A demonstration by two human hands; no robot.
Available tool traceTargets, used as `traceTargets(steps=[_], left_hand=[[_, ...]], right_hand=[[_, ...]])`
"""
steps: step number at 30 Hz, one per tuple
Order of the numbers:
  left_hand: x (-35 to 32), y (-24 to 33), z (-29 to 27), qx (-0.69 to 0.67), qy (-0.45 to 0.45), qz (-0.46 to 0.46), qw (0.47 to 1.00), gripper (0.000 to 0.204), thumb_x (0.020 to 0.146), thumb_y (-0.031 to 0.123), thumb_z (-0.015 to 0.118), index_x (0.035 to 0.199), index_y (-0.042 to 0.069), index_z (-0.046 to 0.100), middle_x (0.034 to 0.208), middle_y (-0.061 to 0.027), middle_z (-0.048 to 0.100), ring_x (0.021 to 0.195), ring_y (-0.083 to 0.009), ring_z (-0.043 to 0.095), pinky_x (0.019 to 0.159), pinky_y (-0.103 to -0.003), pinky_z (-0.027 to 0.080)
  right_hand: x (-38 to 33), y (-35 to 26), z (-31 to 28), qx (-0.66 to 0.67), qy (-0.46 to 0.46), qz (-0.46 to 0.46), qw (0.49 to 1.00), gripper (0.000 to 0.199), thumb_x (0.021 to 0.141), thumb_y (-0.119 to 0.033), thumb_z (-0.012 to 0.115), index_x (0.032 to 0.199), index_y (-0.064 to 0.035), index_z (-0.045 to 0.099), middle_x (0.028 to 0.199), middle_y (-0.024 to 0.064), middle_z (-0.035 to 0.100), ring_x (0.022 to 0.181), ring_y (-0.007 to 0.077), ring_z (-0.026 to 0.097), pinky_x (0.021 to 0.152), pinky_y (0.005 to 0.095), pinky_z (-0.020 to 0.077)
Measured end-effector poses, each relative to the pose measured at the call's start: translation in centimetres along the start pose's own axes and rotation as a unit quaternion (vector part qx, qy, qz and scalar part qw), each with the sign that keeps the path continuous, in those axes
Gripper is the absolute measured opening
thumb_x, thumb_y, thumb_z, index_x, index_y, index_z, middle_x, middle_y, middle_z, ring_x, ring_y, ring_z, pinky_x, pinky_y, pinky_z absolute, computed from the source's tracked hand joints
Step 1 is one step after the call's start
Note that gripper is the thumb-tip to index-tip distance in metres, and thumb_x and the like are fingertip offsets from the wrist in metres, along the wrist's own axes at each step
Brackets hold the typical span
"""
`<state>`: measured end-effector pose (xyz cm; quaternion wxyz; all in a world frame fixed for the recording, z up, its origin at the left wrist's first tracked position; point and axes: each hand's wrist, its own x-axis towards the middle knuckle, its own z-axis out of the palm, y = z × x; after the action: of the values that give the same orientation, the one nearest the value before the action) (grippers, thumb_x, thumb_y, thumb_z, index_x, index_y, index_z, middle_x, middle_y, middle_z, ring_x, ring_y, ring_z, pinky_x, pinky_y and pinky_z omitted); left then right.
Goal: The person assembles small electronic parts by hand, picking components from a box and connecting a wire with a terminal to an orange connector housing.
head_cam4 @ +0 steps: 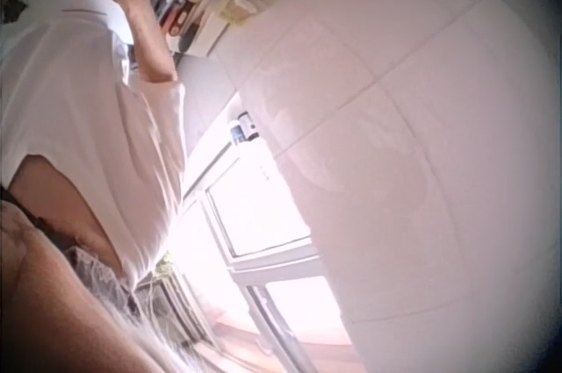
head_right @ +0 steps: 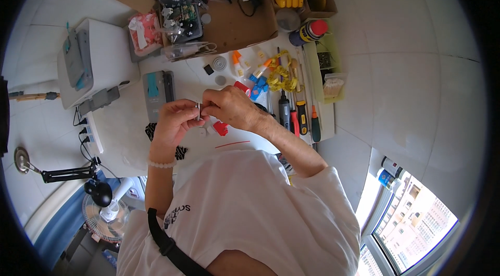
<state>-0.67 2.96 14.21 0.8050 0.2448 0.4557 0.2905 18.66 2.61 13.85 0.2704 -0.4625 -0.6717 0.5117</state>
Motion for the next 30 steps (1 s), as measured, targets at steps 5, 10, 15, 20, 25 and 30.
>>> traceTargets(steps=[5,10,15,20,25,30], left_hand=[[0.8,-0.4,-1.2,-0.043,-0.032,-0.072,0.996,0.013,0.082,0.002,0.056,0.089,-0.007,0.062,0.084,-0.0166,0.065,0.073,-0.0232,0.066,0.065,-0.027,0.056],[1.1,-0.8,-2.1,-0.09,0.009,-0.049,0.995,0.011,0.08,0.001,0.058,0.087,-0.005,0.064,0.084,-0.0173,0.066,0.07,-0.0212,0.066,0.064,-0.026,0.056],[1.5,0.1,-2.3,-0.063,0.054,-0.037,0.996,0.01,0.081,0.003,0.059,0.085,-0.005,0.064,0.085,-0.0174,0.064,0.07,-0.0207,0.064,0.06,-0.024,0.056],[1.4,0.7,-2.6,-0.065,0.051,-0.024,0.996,0.01,0.08,0.001,0.059,0.086,-0.006,0.064,0.085,-0.017,0.066,0.069,-0.0194,0.065,0.062,-0.024,0.055],[1.4,0.6,-3.0,-0.073,0.057,-0.011,0.996,0.01,0.08,0.001,0.059,0.085,-0.006,0.064,0.085,-0.0172,0.065,0.07,-0.0203,0.066,0.062,-0.025,0.056],[1.4,0.3,-3.3,-0.086,0.063,-0.003,0.994,0.009,0.08,0.001,0.06,0.085,-0.005,0.064,0.086,-0.0191,0.064,0.07,-0.0215,0.066,0.061,-0.025,0.056]], right_hand=[[0.4,-0.1,-0.5,0.025,-0.023,0.01,0.999,0.013,0.076,-0.013,0.064,0.079,-0.0028,0.056,0.067,0.0109,0.062,0.064,0.0284,0.062,0.057,0.0351,0.0476],[2.8,1.7,-4.5,-0.071,0.029,-0.015,0.997,0.012,0.079,-0.013,0.062,0.083,-0.0027,0.06,0.071,0.0116,0.063,0.072,0.0281,0.062,0.065,0.0351,0.0483],[7.2,6.9,-9.3,-0.305,0.09,0.131,0.939,0.015,0.077,-0.009,0.062,0.089,-0.002,0.064,0.084,0.0166,0.064,0.08,0.0303,0.062,0.067,0.0361,0.0492],[10.2,11.3,-9.2,-0.416,0.09,0.152,0.892,0.015,0.077,-0.006,0.059,0.091,-0.0031,0.064,0.091,0.0192,0.063,0.085,0.035,0.06,0.073,0.041,0.0496],[11.8,13.7,-8.8,-0.376,0.087,0.18,0.905,0.016,0.077,-0.001,0.054,0.09,0.0,0.062,0.097,0.0235,0.06,0.09,0.0412,0.058,0.079,0.0453,0.0482],[13.0,13.9,-8.8,-0.361,0.044,0.167,0.916,0.016,0.078,-0.005,0.058,0.093,-0.0003,0.063,0.095,0.0208,0.06,0.092,0.0362,0.058,0.082,0.04,0.0472]])
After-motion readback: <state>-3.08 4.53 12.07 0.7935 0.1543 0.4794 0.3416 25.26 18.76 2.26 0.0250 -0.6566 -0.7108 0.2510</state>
